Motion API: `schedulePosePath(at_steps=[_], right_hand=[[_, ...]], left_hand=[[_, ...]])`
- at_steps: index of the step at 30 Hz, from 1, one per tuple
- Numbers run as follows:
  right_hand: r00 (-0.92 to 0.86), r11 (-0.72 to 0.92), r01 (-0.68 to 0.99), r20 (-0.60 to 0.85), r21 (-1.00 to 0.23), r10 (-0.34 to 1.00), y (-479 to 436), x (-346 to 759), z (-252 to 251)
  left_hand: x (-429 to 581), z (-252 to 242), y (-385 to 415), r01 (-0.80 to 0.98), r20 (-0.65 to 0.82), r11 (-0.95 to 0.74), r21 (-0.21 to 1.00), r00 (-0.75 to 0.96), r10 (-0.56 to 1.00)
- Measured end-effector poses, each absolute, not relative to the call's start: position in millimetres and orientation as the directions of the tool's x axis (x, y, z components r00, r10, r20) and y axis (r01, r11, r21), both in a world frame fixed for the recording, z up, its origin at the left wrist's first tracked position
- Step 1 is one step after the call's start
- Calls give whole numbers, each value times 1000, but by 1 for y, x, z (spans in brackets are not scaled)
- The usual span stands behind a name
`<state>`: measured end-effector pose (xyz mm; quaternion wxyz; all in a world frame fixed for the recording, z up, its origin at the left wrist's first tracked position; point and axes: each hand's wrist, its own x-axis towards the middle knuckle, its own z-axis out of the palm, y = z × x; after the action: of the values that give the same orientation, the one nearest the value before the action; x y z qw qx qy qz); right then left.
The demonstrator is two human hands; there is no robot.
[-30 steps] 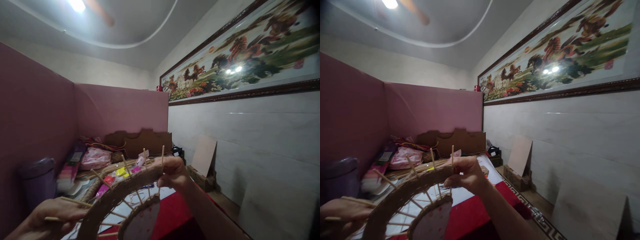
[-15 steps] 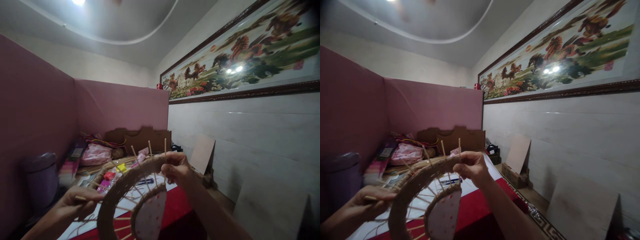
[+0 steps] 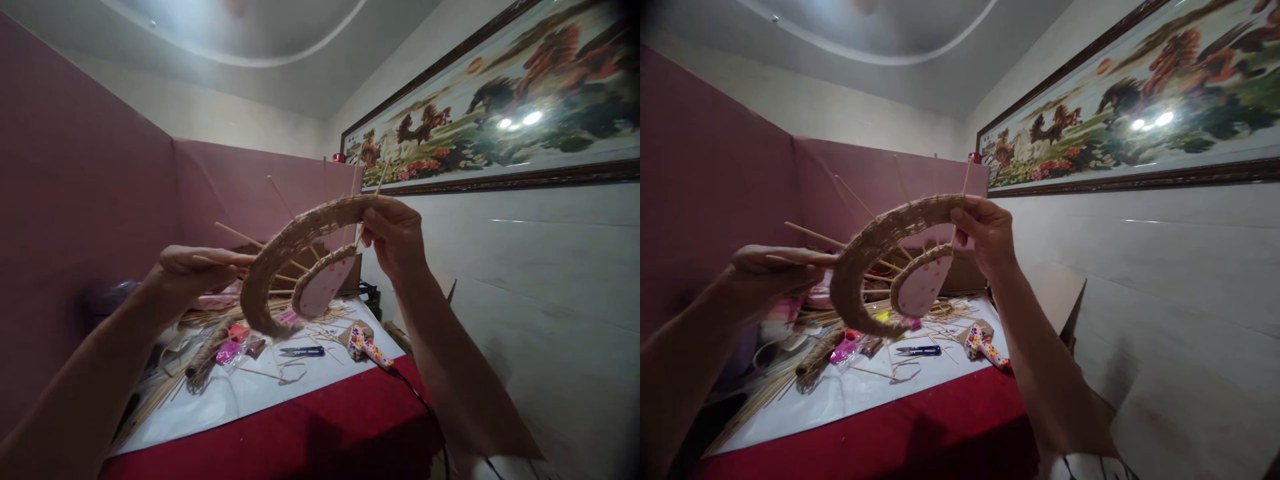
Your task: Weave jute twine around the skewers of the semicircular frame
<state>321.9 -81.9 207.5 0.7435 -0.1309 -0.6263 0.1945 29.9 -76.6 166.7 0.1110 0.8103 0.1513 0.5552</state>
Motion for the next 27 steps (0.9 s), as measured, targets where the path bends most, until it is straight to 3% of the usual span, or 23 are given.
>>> schedulePosePath(at_steps=[1, 3, 7, 10, 14, 19, 27], right_hand=[[123, 900, -113, 893, -421, 433, -77, 326, 205], [49, 890, -82, 890, -449, 453, -68, 336, 188], [-67, 739, 25, 736, -674, 674, -59, 352, 117], [-107, 585, 42, 578, -810, 809, -60, 360, 55], [-127, 261, -138, 279, -955, 952, -66, 367, -2], [-203, -121, -255, -70, -959, 977, -63, 368, -24], [-415, -324, -174, -229, -930, 880, -17, 343, -29]], left_hand=[[33, 167, -73, 98, 854, -926, 366, 361, 376], [36, 158, -65, 165, 878, -958, 233, 389, 280], [31, 103, -42, 471, 817, -847, -246, 571, 81], [26, 51, -28, 490, 733, -753, -438, 680, 16], [26, 3, -22, 448, 659, -752, -483, 752, 25], [28, -21, -24, 382, 556, -786, -486, 829, 59], [36, -22, -40, 332, 553, -750, -572, 832, -53]])
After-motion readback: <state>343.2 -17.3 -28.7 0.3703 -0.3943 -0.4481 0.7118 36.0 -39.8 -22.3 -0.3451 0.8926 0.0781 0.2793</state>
